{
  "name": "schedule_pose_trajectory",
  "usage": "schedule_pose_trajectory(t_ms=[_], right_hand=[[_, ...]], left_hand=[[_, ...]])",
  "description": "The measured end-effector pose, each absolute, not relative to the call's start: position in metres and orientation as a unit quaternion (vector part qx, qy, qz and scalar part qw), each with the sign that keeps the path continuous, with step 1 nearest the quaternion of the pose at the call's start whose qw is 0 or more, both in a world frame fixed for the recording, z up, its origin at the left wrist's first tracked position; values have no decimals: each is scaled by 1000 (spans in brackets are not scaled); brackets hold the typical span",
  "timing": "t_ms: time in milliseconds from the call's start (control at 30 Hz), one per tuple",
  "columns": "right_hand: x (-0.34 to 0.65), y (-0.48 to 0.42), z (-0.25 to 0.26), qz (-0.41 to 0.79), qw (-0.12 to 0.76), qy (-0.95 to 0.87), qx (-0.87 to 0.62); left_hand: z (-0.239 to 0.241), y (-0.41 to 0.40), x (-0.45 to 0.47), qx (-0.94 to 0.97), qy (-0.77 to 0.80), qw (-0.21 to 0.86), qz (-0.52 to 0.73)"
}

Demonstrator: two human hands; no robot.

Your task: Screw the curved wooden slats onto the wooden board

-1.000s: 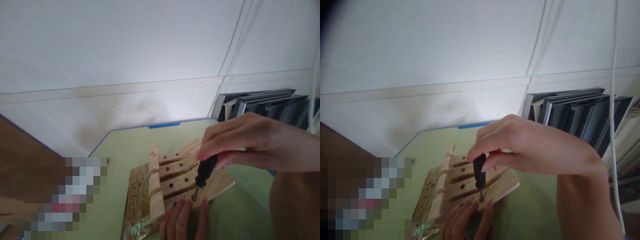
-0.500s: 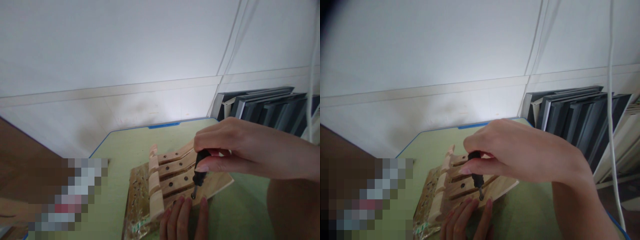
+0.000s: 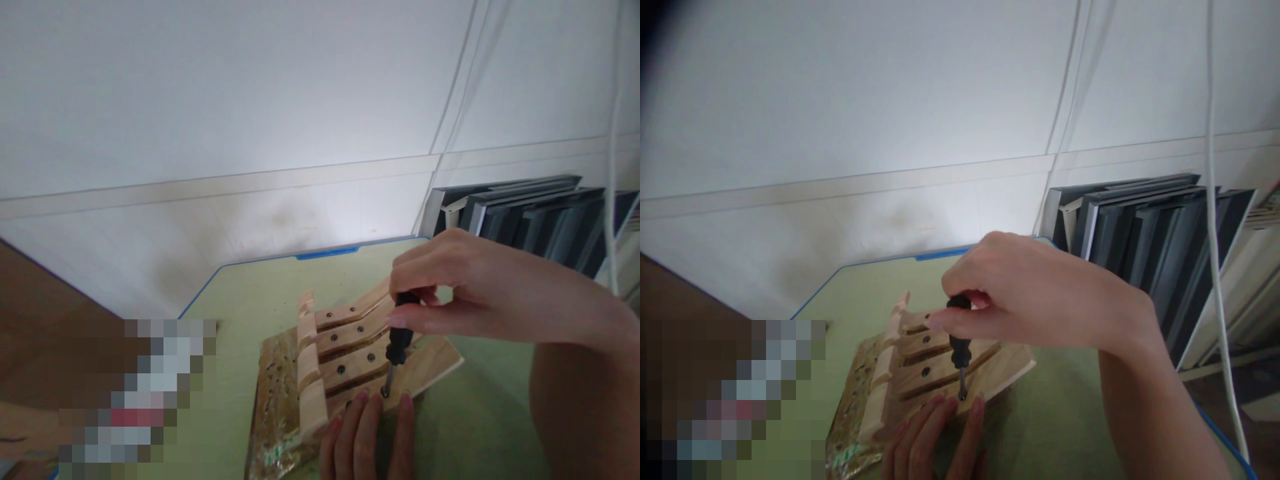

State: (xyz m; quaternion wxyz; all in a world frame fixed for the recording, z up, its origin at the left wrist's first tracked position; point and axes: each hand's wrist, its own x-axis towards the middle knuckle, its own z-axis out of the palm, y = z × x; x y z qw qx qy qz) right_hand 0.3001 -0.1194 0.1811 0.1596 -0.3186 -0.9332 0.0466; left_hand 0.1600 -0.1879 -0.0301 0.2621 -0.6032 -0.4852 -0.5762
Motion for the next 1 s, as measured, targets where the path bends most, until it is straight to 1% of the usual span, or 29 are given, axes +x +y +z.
schedule_pose_trajectory(t_ms=[233,533,700,1000], right_hand=[[302,-122,186,123,171,-953,-219],[313,-116,188,209,171,-942,-200],[312,-112,187,182,188,-946,-190],[307,-120,190,159,178,-947,-216]], left_hand=[[-28,-187,160,-606,-487,264,-571],[-31,-186,158,-603,-481,276,-573],[-30,-183,159,-597,-485,272,-579],[-29,-186,161,-597,-490,264,-578]])
